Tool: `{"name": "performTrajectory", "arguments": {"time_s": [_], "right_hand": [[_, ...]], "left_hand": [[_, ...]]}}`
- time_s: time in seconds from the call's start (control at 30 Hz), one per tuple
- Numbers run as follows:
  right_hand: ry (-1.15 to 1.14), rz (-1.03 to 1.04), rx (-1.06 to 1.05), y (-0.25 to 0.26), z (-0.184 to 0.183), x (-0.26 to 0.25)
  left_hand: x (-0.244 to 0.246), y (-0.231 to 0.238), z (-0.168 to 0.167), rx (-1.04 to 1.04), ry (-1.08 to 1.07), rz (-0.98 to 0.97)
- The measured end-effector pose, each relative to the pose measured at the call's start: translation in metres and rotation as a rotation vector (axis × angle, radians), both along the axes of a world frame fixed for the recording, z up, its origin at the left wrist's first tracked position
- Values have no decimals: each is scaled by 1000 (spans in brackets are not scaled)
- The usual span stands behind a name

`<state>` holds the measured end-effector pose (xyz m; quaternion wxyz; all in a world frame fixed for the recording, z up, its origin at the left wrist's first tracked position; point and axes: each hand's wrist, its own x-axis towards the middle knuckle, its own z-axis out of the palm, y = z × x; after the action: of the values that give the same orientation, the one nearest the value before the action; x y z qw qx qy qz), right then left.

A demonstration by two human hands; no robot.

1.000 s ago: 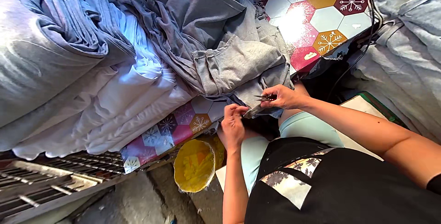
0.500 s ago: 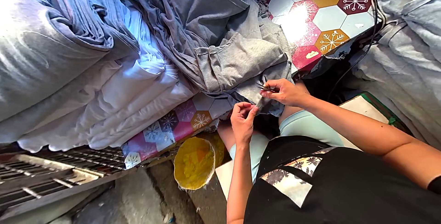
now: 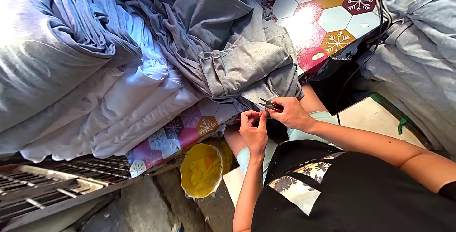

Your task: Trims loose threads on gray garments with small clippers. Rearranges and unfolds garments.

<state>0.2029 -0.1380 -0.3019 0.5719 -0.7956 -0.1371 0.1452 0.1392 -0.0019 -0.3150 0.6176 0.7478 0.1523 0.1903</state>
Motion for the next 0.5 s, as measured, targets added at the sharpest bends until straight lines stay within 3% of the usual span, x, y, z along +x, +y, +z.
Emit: {"name": "performTrajectory", "arguments": {"time_s": [0.1,0.2,0.37,0.5], "right_hand": [[53,58,131,1,1,-1],[34,130,274,-5,0,3],[-465,232,-106,-25,-13,21],[-718,207,-155,-24,-24,21]], "left_hand": [[1,9,2,49,-39,-41],[4,18,8,-73,26,-69],[11,25,17,-319,132,-64],[15,24,21,-334,148,-65]]}}
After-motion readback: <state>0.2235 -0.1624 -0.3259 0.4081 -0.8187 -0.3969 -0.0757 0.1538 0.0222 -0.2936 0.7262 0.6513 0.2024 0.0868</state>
